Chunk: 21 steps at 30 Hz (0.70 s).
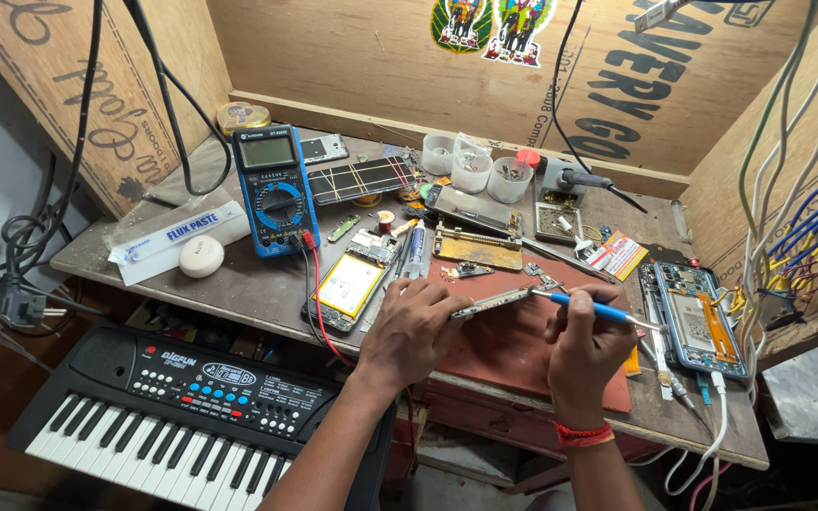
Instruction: The person works on a disassembled smartphone motherboard at a cluttered repair bench, holding the board steady with one hand while applying a blue-handled tool along its surface, repositioning the board and continuing the work, with a multimeter and flux paste on the bench.
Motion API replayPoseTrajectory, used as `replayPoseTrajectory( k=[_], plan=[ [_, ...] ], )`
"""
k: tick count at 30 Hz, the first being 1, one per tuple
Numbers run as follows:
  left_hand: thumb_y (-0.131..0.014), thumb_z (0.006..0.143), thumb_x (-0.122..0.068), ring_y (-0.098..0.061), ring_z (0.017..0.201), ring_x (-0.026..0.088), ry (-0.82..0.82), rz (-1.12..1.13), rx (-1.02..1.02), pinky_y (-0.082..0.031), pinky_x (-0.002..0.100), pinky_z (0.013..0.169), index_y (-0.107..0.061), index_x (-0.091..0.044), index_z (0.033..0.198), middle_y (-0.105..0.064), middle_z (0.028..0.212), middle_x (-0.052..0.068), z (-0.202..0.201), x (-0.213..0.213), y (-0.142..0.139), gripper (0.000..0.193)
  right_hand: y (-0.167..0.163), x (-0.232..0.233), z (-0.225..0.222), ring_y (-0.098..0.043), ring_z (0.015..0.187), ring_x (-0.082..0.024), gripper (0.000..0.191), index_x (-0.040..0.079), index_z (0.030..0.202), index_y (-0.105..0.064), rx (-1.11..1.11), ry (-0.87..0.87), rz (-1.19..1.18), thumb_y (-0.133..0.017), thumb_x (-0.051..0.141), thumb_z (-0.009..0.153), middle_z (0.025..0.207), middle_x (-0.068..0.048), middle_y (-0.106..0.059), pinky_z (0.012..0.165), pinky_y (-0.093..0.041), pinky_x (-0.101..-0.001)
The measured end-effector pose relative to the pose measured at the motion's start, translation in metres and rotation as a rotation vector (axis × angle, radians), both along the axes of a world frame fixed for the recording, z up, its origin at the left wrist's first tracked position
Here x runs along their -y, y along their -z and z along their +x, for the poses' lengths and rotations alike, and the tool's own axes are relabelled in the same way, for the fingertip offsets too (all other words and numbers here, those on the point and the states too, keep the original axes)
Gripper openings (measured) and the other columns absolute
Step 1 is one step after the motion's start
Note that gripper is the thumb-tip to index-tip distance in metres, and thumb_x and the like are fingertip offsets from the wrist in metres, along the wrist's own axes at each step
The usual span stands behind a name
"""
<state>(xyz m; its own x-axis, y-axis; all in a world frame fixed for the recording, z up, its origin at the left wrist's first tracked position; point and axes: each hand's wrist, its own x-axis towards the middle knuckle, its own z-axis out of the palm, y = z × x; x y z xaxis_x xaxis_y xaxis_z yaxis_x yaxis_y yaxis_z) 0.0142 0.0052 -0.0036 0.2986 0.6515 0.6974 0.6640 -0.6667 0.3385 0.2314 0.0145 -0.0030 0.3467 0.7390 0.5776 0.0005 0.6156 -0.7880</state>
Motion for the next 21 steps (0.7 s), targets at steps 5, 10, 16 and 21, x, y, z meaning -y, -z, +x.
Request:
replayPoseTrajectory(
  k=[5,10,16,21],
  plan=[
    [-0.070,0.089,-0.014,-0.064,0.100,0.024,-0.010,0.003,-0.015,-0.044,0.046,0.097,-0.072,-0.013,0.113,-0.067,0.094,0.004,0.0004,-0.0005,0.0006,0.024,-0.0010,0.0008,-0.0003,-0.050,0.052,-0.009,0.010,0.003,0.098,-0.053,-0.062,0.024,-0.001,-0.055,0.009,0.106,0.067,-0.003,-0.051,0.047,-0.042,-0.0248],
    [-0.070,0.087,-0.012,-0.065,0.099,0.024,-0.017,-0.011,-0.021,-0.044,0.046,0.098,-0.072,-0.013,0.114,-0.067,0.093,0.004,0.0011,-0.0007,0.0009,0.027,-0.0029,0.0012,-0.0009,-0.051,0.052,-0.010,0.012,0.003,0.098,-0.052,-0.048,0.023,0.002,-0.055,0.010,0.106,0.068,-0.003,-0.052,0.048,-0.042,-0.0250],
    [-0.070,0.090,-0.013,-0.065,0.099,0.025,-0.008,0.000,-0.009,-0.044,0.046,0.097,-0.072,-0.013,0.113,-0.067,0.093,0.004,0.0002,-0.0005,0.0013,0.024,-0.0024,0.0013,-0.0003,-0.052,0.054,-0.010,0.012,0.003,0.098,-0.053,-0.033,-0.035,-0.015,-0.056,0.012,0.105,0.069,-0.003,-0.053,0.048,-0.042,-0.0250],
    [-0.069,0.085,-0.010,-0.065,0.099,0.026,-0.018,0.023,-0.028,-0.044,0.046,0.095,-0.071,-0.013,0.113,-0.067,0.093,0.005,-0.0004,-0.0007,0.0012,0.029,-0.0011,-0.0002,0.0001,-0.051,0.053,-0.010,0.014,0.004,0.099,-0.053,-0.083,0.007,-0.007,-0.057,0.013,0.107,0.069,-0.004,-0.053,0.050,-0.044,-0.0253]
  ],
)
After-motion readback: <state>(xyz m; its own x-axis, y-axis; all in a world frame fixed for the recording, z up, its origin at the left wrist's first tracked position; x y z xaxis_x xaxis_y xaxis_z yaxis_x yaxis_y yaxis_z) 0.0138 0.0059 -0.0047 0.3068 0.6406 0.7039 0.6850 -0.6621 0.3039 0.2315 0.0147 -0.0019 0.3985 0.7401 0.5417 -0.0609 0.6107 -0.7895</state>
